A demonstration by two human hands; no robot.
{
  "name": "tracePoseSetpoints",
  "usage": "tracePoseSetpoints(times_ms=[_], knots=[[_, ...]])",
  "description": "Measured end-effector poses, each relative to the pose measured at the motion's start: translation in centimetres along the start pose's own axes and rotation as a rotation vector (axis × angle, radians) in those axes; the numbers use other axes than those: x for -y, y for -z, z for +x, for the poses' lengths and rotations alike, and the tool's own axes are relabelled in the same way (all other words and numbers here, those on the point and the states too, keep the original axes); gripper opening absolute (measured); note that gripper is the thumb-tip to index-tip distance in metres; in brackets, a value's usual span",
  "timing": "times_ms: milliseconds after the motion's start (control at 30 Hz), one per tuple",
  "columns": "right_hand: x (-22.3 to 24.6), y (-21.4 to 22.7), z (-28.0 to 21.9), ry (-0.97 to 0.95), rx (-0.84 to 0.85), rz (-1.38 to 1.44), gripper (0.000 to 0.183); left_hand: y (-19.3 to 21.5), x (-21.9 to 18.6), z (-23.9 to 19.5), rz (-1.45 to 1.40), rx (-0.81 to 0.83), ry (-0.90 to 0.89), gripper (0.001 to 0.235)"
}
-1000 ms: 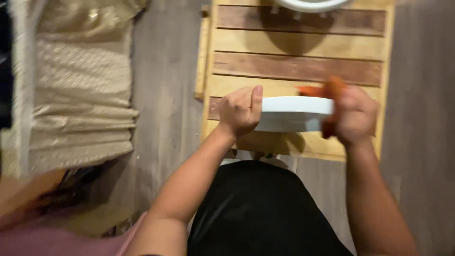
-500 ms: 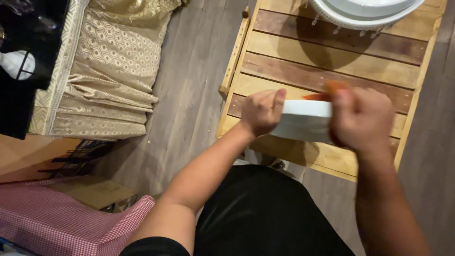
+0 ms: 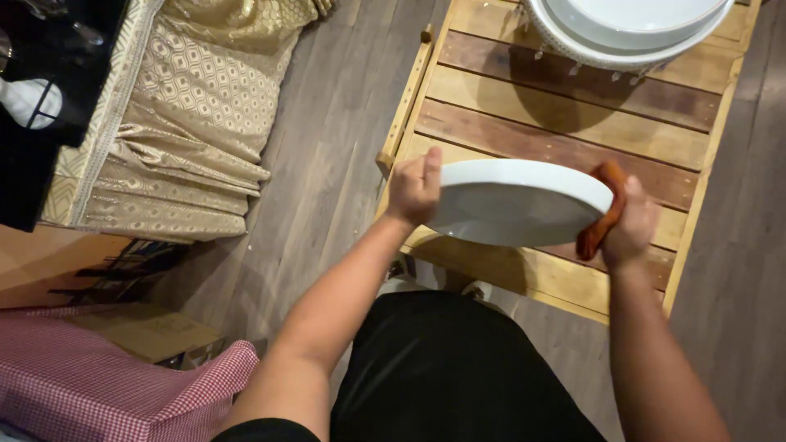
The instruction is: The person is wiping and cleaning large white plates with a cloth on a wooden table.
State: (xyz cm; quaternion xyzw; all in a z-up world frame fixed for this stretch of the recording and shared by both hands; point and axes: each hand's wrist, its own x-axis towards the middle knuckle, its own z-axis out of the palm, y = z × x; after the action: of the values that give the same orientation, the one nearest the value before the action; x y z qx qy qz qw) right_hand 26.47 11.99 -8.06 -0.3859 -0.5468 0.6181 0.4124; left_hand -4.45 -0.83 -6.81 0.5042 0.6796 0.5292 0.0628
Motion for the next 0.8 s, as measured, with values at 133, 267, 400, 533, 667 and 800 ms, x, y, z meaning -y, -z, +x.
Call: tracePoseSetpoints(times_ms=[133,267,400,533,667,800], knots=[[-2.9,1.7,0.1,0.109,-0.030,0.154,0.048,0.4,-1.5,-0.1,-0.022,0.002,-0.015,0.047],[5.3,-2.7,-0.2,0.110,-0.065,-0.080,0.047,-0.2,-2.8,0.0,-0.024,0.019,-0.069,0.046],[13.1,-9.0,-0.6,0.439,0.036,-0.950,0.031,-0.7,-5.3,0.6,0.006,0.047,-0.087,0.045],[14.8,-13.5,-1.5,0.613,0.080,-1.266,0.026,0.0,-5.5,0.8,-0.024,0.076,-0.116,0.044],[15.0,-13.6,-1.4,0.851,0.119,-1.235,0.031,0.3,-4.0,0.1,-0.048,0.068,-0.084,0.044],[14.3,-11.1,-1.1,0.749,0.138,-1.093,0.026,0.1,-1.2,-0.7,-0.014,0.038,-0.013,0.047]])
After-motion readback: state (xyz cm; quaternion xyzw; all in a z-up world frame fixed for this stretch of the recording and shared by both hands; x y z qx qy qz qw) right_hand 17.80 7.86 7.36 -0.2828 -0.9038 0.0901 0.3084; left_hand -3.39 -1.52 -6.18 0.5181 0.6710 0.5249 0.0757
